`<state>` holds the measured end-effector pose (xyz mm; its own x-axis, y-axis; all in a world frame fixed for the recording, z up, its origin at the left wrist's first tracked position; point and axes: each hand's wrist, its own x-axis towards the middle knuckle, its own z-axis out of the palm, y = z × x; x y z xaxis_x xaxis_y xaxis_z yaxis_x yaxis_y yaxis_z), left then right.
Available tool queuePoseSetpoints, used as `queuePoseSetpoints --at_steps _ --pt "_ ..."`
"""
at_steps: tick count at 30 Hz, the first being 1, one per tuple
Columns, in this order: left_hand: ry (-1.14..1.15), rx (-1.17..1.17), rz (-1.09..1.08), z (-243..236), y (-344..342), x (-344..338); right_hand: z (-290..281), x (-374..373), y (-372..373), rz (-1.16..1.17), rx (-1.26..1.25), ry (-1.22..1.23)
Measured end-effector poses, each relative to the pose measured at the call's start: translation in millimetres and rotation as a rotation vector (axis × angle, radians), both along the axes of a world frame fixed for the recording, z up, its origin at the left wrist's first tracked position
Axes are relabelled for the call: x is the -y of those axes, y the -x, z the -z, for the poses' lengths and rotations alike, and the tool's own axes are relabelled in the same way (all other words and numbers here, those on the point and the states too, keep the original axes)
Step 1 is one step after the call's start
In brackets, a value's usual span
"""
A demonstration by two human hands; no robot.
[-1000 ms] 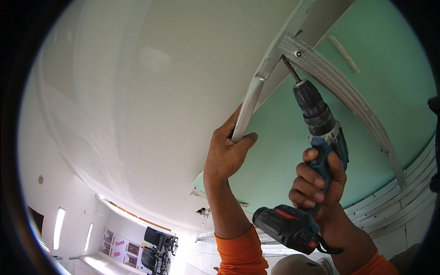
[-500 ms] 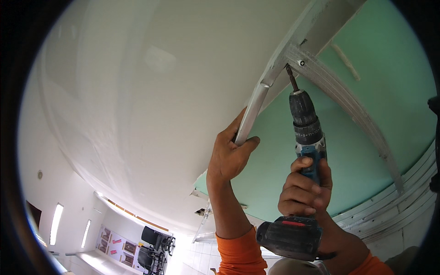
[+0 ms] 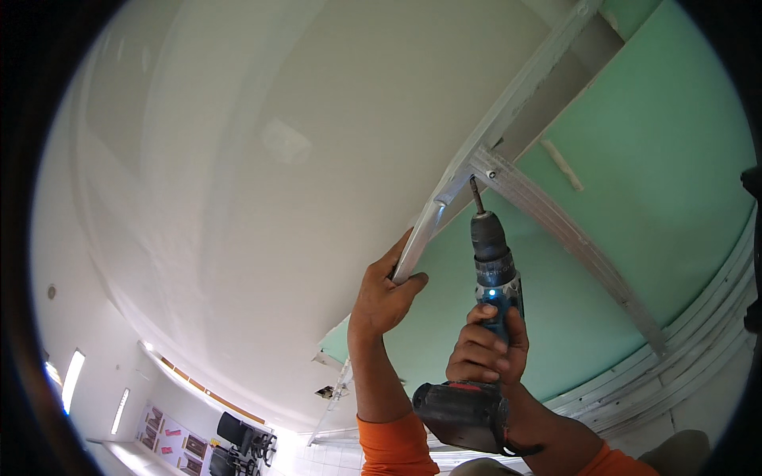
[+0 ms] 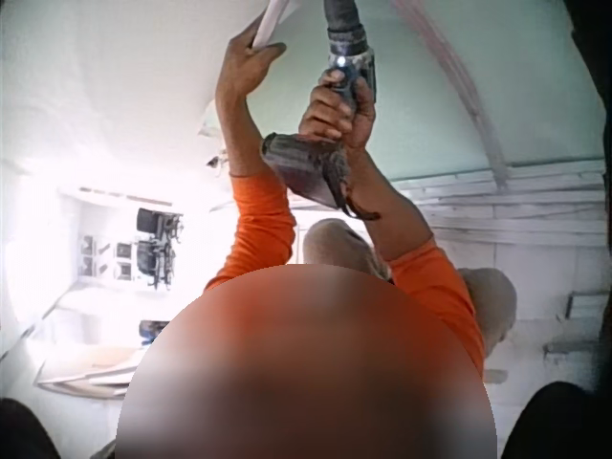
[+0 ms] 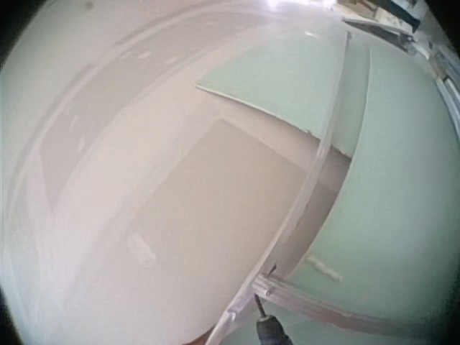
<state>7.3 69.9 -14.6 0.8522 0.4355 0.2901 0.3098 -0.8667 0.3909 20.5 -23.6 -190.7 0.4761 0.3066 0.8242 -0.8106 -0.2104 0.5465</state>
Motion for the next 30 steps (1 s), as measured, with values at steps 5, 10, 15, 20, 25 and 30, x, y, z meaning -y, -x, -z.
queuePoseSetpoints --at_steps 5,10,15,20,25,30 --pt "0.005 0.011 0.029 -4.5 2.9 3.7 -1.6 -1.6 0.6 -0.007 0.011 -0.018" --pt "0.041 0.005 -0.011 -3.1 3.9 1.2 -1.0 -4.7 2.9 -0.016 0.018 -0.024" --pt "-0.020 0.050 0.062 -1.0 2.8 -2.8 0.0 -6.2 5.0 -0.014 0.015 -0.021" --pt "-0.021 0.046 0.034 -2.0 3.9 -2.4 0.6 -6.0 5.7 -0.009 0.023 -0.002" --pt "-0.002 0.047 0.047 -2.7 5.2 -2.8 3.0 -6.5 5.6 -0.005 0.029 0.011" --pt "0.010 0.041 0.061 -4.2 5.1 -4.8 -0.1 -6.7 6.0 -0.005 0.032 0.014"
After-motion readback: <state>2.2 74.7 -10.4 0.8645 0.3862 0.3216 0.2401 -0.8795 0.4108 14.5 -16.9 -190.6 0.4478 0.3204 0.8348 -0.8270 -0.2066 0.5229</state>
